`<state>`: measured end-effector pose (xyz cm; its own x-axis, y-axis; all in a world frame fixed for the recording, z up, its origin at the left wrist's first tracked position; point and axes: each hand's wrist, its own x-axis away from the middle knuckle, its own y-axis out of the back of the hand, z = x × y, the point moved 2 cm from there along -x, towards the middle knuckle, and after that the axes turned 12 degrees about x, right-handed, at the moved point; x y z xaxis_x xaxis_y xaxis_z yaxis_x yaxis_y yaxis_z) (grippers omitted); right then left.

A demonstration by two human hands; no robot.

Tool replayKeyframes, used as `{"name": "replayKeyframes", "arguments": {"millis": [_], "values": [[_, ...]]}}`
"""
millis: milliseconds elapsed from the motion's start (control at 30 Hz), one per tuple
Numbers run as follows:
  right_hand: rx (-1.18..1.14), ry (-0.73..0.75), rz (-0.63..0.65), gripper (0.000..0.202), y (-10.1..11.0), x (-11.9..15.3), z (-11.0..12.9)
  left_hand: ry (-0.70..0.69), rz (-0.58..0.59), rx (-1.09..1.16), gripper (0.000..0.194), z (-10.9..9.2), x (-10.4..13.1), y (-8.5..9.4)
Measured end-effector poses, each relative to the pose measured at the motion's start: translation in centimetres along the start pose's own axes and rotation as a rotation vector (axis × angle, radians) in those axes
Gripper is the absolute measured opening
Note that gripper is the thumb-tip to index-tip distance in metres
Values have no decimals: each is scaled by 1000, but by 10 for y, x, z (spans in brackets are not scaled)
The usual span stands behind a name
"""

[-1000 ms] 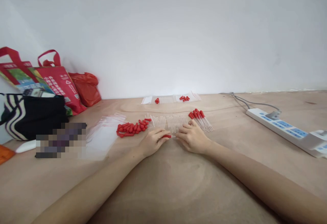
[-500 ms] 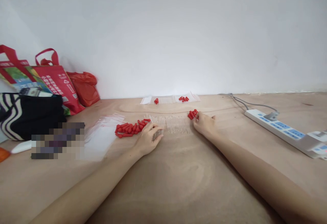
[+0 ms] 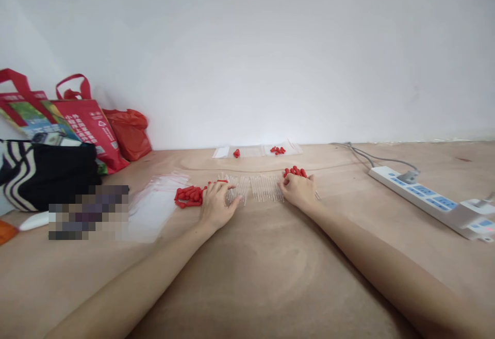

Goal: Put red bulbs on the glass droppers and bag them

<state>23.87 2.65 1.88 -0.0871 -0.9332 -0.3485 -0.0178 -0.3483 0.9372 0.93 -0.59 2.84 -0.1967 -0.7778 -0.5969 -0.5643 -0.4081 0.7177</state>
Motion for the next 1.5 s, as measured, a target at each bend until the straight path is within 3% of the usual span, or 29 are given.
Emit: {"name": "replayKeyframes", "arguments": {"millis": [133, 233, 433, 567, 767, 900, 1033, 1167, 1233, 1333, 1500], "values": [[62, -4, 143, 28, 2, -2, 11, 123, -64, -94, 19, 9, -9, 9], [70, -12, 181, 30, 3, -3, 13, 172, -72, -165, 16, 21, -18, 18], [48, -8, 207, 32, 2, -5, 14, 204, 81, -197, 21, 37, -35, 29], [51, 20, 122, 29, 3, -4, 15, 207, 245, -181, 21, 32, -51, 25], [3, 25, -53, 27, 6, 11, 15, 306, 385, -118, 12, 30, -64, 14], [-45, 79, -180, 23, 7, 24, 14, 309, 377, -75, 8, 33, -68, 6], [-97, 115, -264, 23, 6, 30, 13, 268, 281, -26, 8, 32, -73, 7], [-185, 182, -330, 19, 6, 36, 12, 225, 156, 128, 12, 24, -62, 13], [-254, 249, -335, 17, 5, 42, 10, 206, 72, 463, 14, 16, -46, 12], [-350, 375, -295, 16, 5, 50, 9, 206, 105, 875, 23, 4, -19, 2], [-372, 517, -232, 15, 8, 55, 11, 189, 227, 985, 20, -9, 7, -12]]}}
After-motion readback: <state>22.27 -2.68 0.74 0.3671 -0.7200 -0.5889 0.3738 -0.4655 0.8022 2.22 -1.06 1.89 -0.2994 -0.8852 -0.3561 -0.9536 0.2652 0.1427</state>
